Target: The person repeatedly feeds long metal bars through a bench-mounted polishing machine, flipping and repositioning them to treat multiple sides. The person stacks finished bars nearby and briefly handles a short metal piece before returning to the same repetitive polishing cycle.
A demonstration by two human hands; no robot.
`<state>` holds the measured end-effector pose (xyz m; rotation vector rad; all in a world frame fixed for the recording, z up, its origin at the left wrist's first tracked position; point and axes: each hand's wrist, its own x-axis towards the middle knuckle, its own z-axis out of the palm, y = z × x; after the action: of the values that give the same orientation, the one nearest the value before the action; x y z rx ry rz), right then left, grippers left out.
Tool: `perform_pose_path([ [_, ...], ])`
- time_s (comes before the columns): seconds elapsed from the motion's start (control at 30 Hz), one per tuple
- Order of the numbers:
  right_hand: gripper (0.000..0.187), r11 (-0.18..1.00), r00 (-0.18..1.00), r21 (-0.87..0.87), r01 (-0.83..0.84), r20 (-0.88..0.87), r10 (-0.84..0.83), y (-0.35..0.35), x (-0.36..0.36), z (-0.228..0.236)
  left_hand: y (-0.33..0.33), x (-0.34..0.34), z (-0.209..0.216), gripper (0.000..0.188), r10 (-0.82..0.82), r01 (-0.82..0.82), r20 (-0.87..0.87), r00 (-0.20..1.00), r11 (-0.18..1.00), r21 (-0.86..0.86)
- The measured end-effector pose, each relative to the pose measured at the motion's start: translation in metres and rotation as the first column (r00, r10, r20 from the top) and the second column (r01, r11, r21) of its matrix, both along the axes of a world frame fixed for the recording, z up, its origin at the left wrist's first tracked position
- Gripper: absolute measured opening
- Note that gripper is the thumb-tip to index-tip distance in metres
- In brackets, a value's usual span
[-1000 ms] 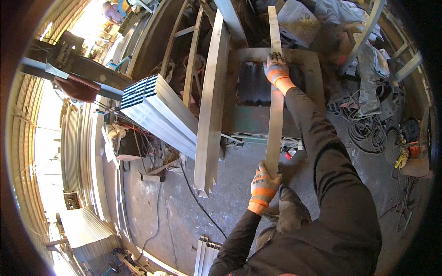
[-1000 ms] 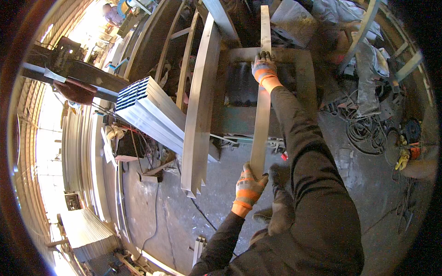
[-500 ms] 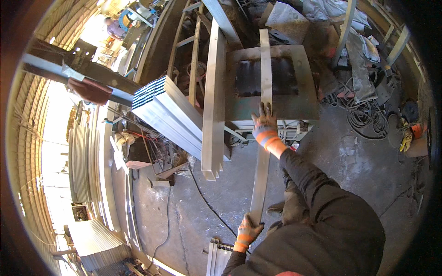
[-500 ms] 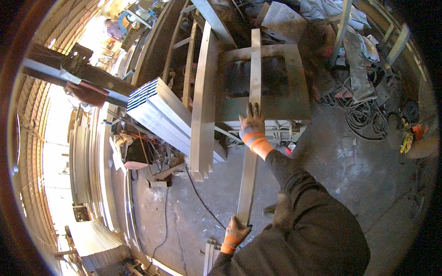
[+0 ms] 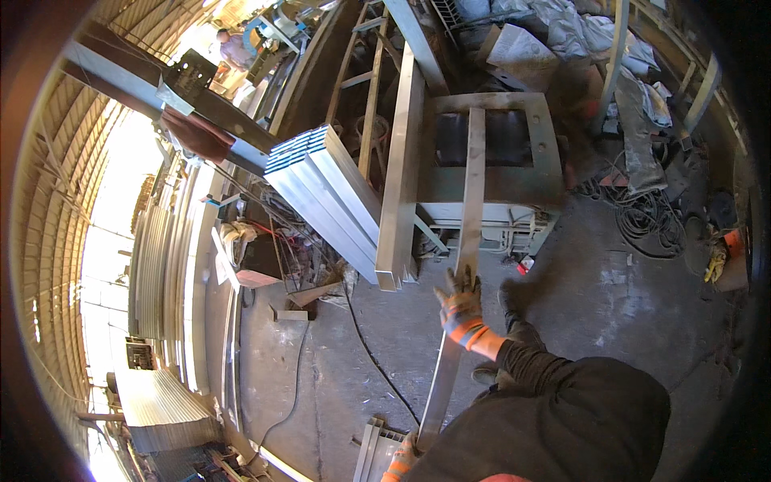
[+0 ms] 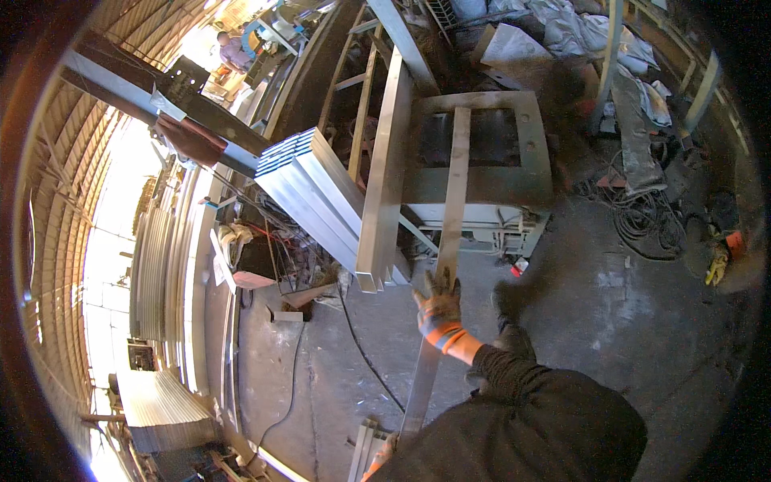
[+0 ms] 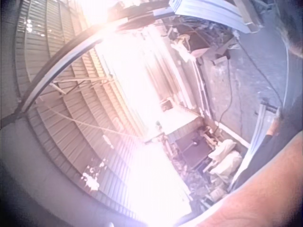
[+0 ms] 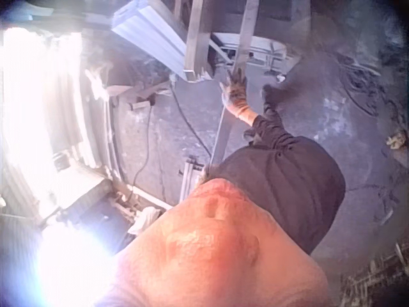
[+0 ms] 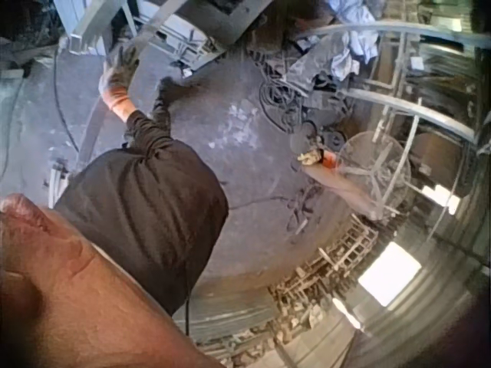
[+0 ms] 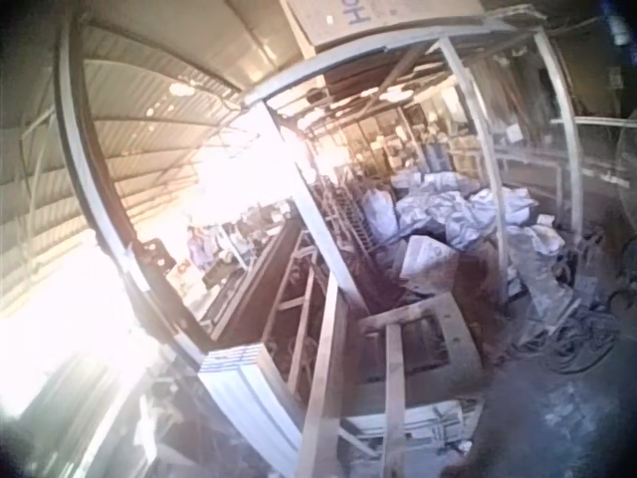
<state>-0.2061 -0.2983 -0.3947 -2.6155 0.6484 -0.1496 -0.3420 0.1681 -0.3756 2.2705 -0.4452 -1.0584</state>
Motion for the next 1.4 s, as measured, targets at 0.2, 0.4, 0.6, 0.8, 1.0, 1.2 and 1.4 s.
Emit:
perform_pose_path([
  [0.2, 0.069, 0.984, 0.743, 0.168, 0.062, 0.65, -0.157, -0.184, 0.071, -0.051, -0.161, 0.097, 0.018, 0.086, -0.046, 0.062, -0.134, 0.99, 0.991, 0.121],
  [0.4, 0.055, 0.962, 0.997, -0.261, 0.079, 0.046, -0.069, -0.421, 0.226, -0.057, -0.414, 0.19, -0.007, 0.088, -0.136, 0.148, 0.362, 0.922, 0.989, -0.005],
  [0.6, 0.067, 0.916, 0.944, -0.318, 0.244, -0.137, -0.299, -0.542, 0.316, -0.048, -0.584, 0.253, -0.003, 0.075, -0.116, 0.148, 0.432, 0.894, 0.988, -0.043],
  [0.8, 0.055, 0.903, 0.944, -0.316, 0.291, -0.059, -0.324, -0.525, 0.283, -0.054, -0.564, 0.242, -0.007, 0.079, -0.159, 0.182, 0.353, 0.922, 0.983, -0.033],
  [1.0, 0.055, 0.919, 0.963, -0.289, 0.268, 0.075, -0.257, -0.381, 0.194, -0.049, -0.417, 0.163, -0.024, 0.09, -0.181, 0.184, 0.328, 0.927, 0.983, 0.021],
  [1.2, 0.055, 0.955, 0.976, -0.201, 0.219, 0.058, -0.212, -0.223, 0.1, -0.036, -0.249, 0.082, -0.025, 0.09, -0.192, 0.174, 0.269, 0.944, 0.98, 0.092],
  [1.4, 0.062, 0.988, 0.991, -0.103, 0.115, -0.062, -0.122, -0.065, 0.02, -0.02, -0.069, 0.003, -0.049, 0.08, -0.143, 0.13, 0.105, 0.984, 0.984, 0.126],
])
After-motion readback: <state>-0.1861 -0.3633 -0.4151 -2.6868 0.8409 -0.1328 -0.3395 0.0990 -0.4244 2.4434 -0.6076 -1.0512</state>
